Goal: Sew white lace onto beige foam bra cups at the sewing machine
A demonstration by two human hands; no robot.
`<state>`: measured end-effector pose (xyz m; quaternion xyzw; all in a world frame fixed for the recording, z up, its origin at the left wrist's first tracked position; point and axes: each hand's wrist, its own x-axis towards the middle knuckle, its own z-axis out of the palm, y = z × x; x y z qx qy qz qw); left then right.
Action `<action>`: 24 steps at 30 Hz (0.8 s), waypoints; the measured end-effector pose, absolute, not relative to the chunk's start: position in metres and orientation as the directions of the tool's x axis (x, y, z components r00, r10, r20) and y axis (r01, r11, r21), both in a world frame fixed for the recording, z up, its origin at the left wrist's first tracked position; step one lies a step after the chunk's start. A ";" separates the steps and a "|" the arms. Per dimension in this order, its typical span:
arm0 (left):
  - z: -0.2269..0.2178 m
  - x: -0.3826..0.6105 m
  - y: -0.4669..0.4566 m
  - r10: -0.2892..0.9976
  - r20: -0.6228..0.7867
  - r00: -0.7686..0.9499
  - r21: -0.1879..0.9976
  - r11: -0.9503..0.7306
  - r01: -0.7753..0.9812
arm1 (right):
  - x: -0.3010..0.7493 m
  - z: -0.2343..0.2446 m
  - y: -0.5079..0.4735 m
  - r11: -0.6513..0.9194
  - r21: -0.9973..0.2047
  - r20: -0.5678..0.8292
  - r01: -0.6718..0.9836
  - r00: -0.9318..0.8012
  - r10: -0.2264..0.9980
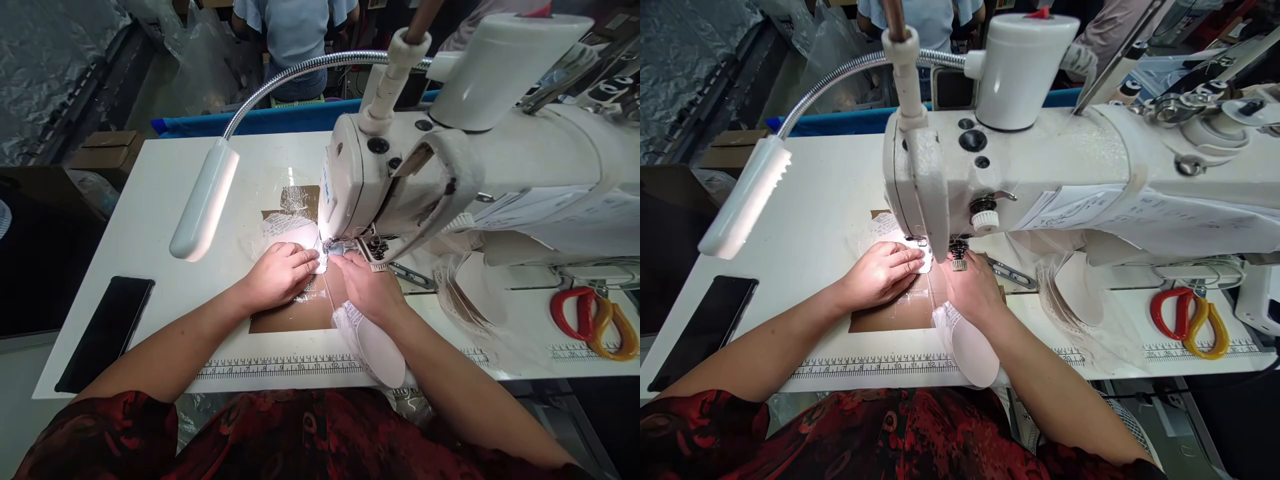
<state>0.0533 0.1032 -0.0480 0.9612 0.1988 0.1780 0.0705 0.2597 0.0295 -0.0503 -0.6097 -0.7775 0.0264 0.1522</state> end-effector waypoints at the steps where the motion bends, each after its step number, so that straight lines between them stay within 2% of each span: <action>1: -0.048 0.053 0.103 0.404 0.316 0.859 0.204 -0.913 0.354 | 0.260 -0.050 0.029 0.260 -0.239 0.215 0.936 -0.210 0.954; 11: -0.051 0.050 0.103 0.358 0.318 0.878 0.180 -0.932 0.314 | 0.255 -0.041 0.025 0.320 -0.249 0.131 0.914 -0.296 0.946; 24: -0.051 0.061 0.101 0.472 0.313 0.824 0.168 -0.882 0.441 | 0.251 -0.047 0.026 0.273 -0.199 0.135 0.941 -0.249 0.959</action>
